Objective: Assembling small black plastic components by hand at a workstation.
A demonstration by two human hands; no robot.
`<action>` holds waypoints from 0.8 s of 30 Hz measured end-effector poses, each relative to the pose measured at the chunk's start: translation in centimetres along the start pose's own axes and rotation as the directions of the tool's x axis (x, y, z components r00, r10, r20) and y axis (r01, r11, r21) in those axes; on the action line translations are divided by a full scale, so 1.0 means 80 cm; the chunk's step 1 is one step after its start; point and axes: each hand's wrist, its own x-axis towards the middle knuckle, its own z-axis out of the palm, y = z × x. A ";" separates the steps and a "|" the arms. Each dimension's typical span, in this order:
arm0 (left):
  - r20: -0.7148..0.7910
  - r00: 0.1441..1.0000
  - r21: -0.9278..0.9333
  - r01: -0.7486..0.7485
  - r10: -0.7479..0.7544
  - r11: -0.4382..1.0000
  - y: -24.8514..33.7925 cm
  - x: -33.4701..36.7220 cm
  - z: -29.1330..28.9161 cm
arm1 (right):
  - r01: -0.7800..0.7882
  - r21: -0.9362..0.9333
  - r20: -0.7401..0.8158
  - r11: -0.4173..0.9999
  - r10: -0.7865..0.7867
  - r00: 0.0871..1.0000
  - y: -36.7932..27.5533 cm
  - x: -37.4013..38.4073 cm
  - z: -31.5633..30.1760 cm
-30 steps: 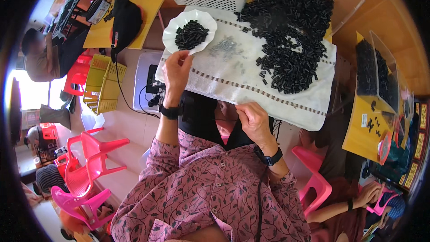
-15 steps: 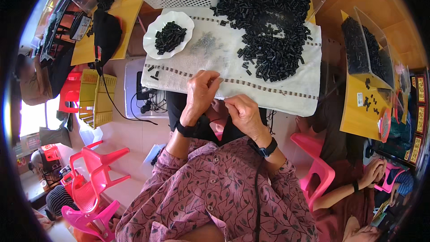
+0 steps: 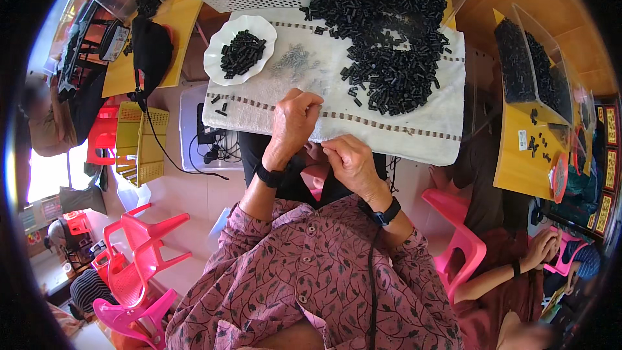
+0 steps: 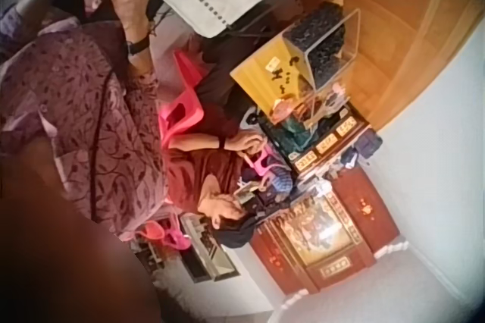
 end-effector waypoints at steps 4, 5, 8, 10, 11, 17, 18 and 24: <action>0.052 0.998 -0.024 -0.028 0.029 0.999 0.004 0.000 0.005 | 0.005 -0.002 -0.002 1.000 -0.005 1.000 0.001 0.001 -0.002; 0.054 0.998 -0.024 -0.027 0.028 0.999 0.005 0.000 0.007 | 0.017 -0.002 -0.011 1.000 -0.017 1.000 0.000 0.001 -0.002; 0.080 0.996 0.077 -0.049 0.043 0.996 0.005 -0.002 0.011 | -0.073 0.065 0.002 0.995 0.073 0.997 -0.007 0.002 -0.005; 0.072 0.996 0.083 -0.063 0.057 0.995 0.003 -0.003 0.011 | -0.110 0.072 -0.010 0.991 0.111 0.994 -0.015 0.005 -0.011; 0.075 0.995 0.081 -0.067 0.061 0.994 0.003 -0.003 0.011 | -0.146 0.078 -0.023 0.986 0.148 0.989 -0.016 0.006 -0.014; 0.181 0.980 -0.235 -0.037 0.081 0.971 0.011 -0.016 -0.003 | -0.219 0.124 -0.211 0.968 0.241 0.947 -0.012 0.008 -0.018; 0.219 0.971 -0.280 -0.027 0.091 0.960 0.013 -0.020 -0.004 | -0.244 0.137 -0.205 0.960 0.269 0.941 -0.011 0.008 -0.019; 0.441 0.898 -0.405 0.191 0.008 0.894 0.030 -0.016 -0.013 | -0.196 0.122 -0.211 0.973 0.219 0.953 -0.009 0.010 -0.024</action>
